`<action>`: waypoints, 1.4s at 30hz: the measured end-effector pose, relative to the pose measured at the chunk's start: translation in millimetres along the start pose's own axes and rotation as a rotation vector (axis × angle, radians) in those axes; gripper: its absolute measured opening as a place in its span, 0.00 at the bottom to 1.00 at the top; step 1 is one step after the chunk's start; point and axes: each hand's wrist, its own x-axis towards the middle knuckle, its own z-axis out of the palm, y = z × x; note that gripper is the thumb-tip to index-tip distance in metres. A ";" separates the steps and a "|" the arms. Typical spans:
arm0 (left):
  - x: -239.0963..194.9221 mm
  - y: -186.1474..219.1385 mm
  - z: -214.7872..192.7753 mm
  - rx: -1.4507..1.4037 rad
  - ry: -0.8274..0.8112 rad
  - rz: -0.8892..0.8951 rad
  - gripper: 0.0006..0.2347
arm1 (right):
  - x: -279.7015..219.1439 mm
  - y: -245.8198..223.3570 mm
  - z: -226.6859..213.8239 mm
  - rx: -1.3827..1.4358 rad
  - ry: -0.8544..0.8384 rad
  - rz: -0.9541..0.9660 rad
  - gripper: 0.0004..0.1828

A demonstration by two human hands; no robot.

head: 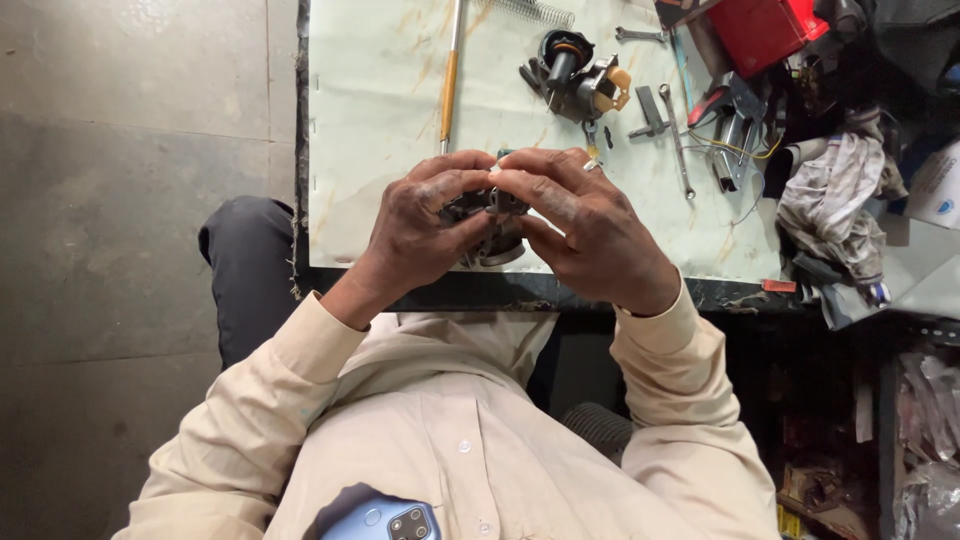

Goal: Disassembling and inspecting a motorcycle carburetor on a workbench.

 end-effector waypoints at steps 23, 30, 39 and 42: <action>-0.9 -1.1 2.0 -0.007 0.017 0.007 0.15 | -0.8 15.8 -3.0 0.140 -0.049 -0.001 0.29; -1.3 -1.9 1.8 -0.006 0.015 -0.008 0.13 | -6.1 15.7 4.8 0.131 -0.004 0.108 0.27; -1.9 -4.4 2.5 0.021 0.014 0.026 0.13 | -6.9 14.9 11.3 0.126 0.063 0.094 0.27; -2.3 -4.9 3.4 -0.002 0.012 0.001 0.13 | -8.0 16.5 12.9 0.138 0.068 0.101 0.27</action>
